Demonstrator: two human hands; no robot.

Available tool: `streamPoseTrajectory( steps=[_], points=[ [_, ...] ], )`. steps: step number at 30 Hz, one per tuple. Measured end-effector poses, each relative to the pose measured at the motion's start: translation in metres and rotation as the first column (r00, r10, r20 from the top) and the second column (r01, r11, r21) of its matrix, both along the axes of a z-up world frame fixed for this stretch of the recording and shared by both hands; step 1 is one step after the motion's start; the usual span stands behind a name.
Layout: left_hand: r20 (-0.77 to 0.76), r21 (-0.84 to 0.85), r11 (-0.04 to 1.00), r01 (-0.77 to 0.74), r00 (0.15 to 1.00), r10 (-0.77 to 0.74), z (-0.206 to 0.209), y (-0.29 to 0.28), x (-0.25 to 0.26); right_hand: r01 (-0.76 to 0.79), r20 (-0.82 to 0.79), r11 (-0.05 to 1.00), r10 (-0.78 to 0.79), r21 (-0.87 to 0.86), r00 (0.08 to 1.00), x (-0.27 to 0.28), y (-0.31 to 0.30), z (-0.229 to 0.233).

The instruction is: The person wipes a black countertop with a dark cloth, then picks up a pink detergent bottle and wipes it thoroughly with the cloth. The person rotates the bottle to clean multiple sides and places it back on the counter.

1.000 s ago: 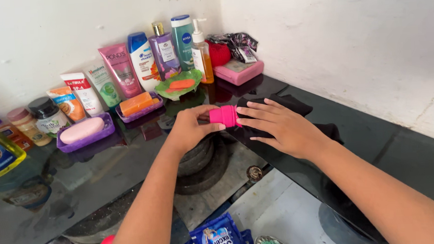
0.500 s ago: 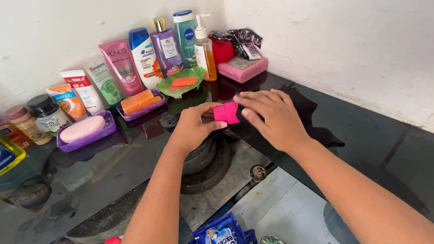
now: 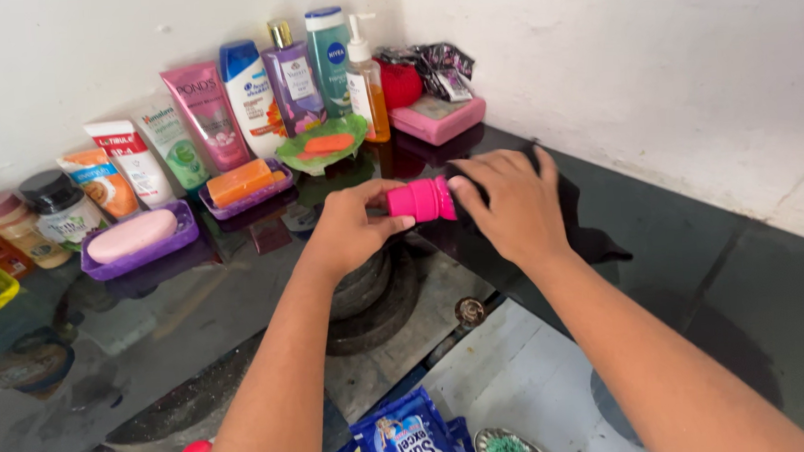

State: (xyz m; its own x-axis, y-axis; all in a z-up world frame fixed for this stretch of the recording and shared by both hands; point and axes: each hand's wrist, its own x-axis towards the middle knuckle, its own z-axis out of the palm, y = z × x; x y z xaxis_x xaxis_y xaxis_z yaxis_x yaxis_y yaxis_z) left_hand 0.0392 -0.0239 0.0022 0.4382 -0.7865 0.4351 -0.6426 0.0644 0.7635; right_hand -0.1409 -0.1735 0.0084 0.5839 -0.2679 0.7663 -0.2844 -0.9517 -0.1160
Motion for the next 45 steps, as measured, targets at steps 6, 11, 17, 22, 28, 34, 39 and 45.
streamPoseTrajectory(
  steps=[6, 11, 17, 22, 28, 34, 39, 45],
  points=[
    [0.068, -0.021, 1.000, 0.022, 0.997, -0.021, -0.003, 0.000, -0.002, -0.088, 0.070, 0.988, 0.079, 0.129, 0.994, -0.001, -0.006, -0.005],
    [0.171, -0.015, 1.000, 0.010, 0.985, -0.008, 0.001, 0.002, -0.004, 0.107, 0.121, 0.969, -0.137, 0.224, 0.983, 0.003, -0.013, 0.000],
    [0.345, -0.063, 0.995, -0.077, 0.934, 0.094, -0.001, 0.005, -0.004, -0.300, -0.015, 0.951, 0.299, -0.074, 0.954, -0.001, -0.004, -0.005],
    [0.342, -0.033, 0.998, -0.055, 0.937, 0.063, 0.000, 0.001, -0.005, 0.241, 0.037, 0.932, -0.260, 0.269, 0.965, 0.002, -0.012, -0.001],
    [0.341, -0.033, 0.998, -0.044, 0.939, 0.053, -0.002, 0.003, -0.006, -0.045, 0.018, 0.997, 0.046, -0.058, 0.999, 0.002, -0.011, -0.001],
    [0.330, 0.005, 0.997, -0.076, 0.941, 0.070, 0.002, 0.004, -0.008, -0.011, 0.082, 0.999, 0.013, -0.032, 0.997, 0.002, -0.004, -0.008],
    [0.286, 0.009, 0.998, -0.065, 0.956, 0.060, 0.003, 0.005, -0.008, 0.368, 0.115, 0.905, -0.397, 0.211, 0.910, 0.003, -0.021, -0.005],
    [0.287, -0.022, 0.998, -0.056, 0.956, 0.060, 0.001, 0.006, -0.005, -0.048, 0.048, 0.997, 0.045, 0.064, 0.998, -0.002, -0.006, -0.002]
  ],
)
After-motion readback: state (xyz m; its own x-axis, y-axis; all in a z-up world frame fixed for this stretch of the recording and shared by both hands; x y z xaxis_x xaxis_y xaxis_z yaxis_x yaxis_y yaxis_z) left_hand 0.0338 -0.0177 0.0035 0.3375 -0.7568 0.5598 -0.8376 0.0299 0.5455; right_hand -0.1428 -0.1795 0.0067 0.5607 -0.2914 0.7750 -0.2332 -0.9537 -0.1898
